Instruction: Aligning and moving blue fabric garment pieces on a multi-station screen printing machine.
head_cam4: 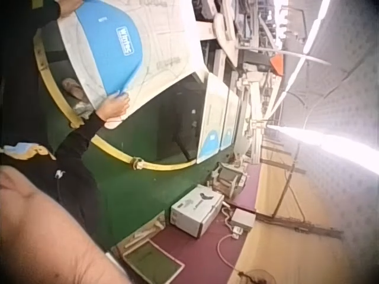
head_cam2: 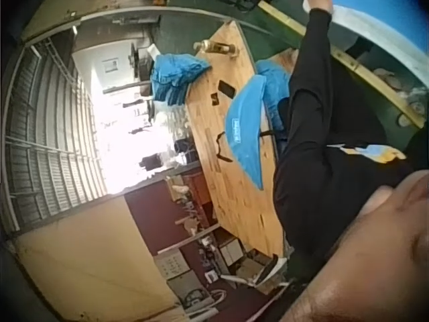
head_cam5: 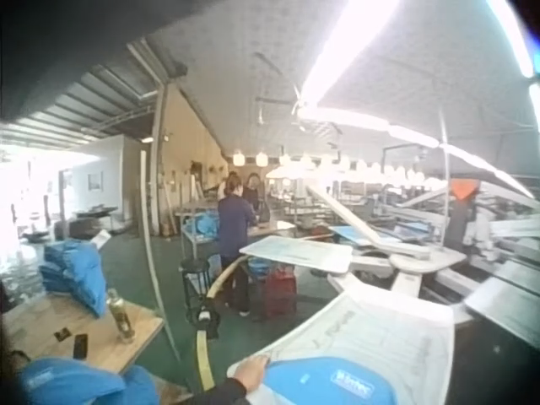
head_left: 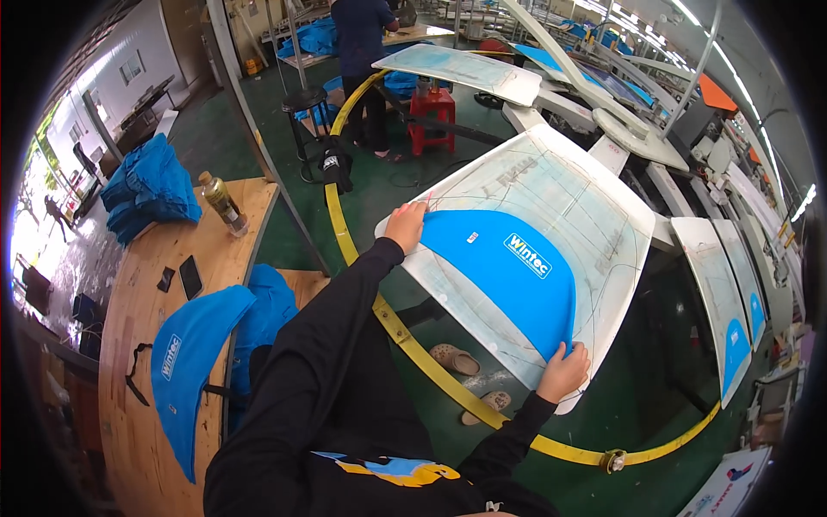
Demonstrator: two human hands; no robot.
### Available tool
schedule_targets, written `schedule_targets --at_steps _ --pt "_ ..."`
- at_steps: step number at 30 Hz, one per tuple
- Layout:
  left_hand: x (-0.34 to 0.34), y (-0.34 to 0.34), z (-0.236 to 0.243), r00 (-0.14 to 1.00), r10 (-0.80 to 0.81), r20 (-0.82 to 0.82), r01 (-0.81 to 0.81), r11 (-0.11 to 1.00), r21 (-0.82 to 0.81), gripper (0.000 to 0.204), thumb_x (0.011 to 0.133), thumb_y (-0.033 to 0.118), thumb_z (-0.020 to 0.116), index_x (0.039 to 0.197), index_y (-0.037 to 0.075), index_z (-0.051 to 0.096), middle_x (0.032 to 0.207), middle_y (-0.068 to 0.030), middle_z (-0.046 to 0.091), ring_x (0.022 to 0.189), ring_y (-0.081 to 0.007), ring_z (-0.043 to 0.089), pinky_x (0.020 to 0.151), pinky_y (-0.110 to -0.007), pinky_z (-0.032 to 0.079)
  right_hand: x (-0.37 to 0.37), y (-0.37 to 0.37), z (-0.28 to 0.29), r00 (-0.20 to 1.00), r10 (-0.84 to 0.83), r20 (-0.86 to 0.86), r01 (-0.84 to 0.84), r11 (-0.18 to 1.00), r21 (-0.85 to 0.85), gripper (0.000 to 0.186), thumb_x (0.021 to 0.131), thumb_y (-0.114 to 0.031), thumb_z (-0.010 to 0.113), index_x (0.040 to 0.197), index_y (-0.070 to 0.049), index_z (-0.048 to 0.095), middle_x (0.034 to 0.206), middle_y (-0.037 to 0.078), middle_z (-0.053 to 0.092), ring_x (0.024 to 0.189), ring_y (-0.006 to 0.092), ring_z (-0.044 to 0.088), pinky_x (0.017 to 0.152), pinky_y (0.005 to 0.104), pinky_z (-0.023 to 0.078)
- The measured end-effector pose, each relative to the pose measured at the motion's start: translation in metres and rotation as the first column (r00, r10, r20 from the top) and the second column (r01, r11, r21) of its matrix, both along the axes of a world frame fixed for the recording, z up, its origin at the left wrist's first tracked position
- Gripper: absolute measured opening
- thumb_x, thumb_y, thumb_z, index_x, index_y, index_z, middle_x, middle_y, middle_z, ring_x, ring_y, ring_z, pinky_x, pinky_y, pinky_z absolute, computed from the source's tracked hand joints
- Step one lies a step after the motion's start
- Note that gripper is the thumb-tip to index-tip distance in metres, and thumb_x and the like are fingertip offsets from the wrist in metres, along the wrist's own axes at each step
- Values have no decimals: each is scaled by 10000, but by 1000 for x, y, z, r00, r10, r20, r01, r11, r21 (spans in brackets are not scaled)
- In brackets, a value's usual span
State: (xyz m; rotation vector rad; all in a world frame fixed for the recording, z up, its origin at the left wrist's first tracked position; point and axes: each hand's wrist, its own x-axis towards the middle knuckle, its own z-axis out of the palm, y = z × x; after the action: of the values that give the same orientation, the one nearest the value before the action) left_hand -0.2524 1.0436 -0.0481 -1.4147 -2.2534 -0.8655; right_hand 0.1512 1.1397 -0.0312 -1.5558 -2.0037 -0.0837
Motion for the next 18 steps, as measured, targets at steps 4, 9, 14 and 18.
schedule_targets --at_steps 4,9,14,18 --pt "-5 -5 6 989 119 86 -101 978 -184 144 778 185 618 870 74 618 871 -121 635 952 -301 574 808 -407 428 -17 -11 27 653 270 -707 -472 876 -102 174 911 -161 589 878 -26 484 748 51 464 731 146 476 671 279 386" --pt "5 -23 18 957 -19 288 17 1000 8 247 844 225 567 931 -2 608 890 -174 639 814 -329 614 734 -412 471 -74 -87 106 406 487 -773 -713 698 65 210 957 -174 542 847 -35 428 743 -1 366 706 84 363 635 242 332" --pt "32 -82 48 775 -337 535 153 921 359 274 869 245 552 923 -21 592 830 -157 609 750 -226 591 700 -342 459 -118 -130 131 -191 264 -945 -921 285 266 193 967 -223 543 1011 -47 474 847 -6 443 785 74 411 657 235 360" --pt "49 -193 66 689 -292 663 213 956 199 245 895 208 527 967 -17 591 829 -103 616 785 -163 575 727 -302 453 -122 -143 141 -185 -160 -970 -982 78 175 323 956 -237 544 1211 -49 480 1077 49 553 1001 145 542 814 301 459"
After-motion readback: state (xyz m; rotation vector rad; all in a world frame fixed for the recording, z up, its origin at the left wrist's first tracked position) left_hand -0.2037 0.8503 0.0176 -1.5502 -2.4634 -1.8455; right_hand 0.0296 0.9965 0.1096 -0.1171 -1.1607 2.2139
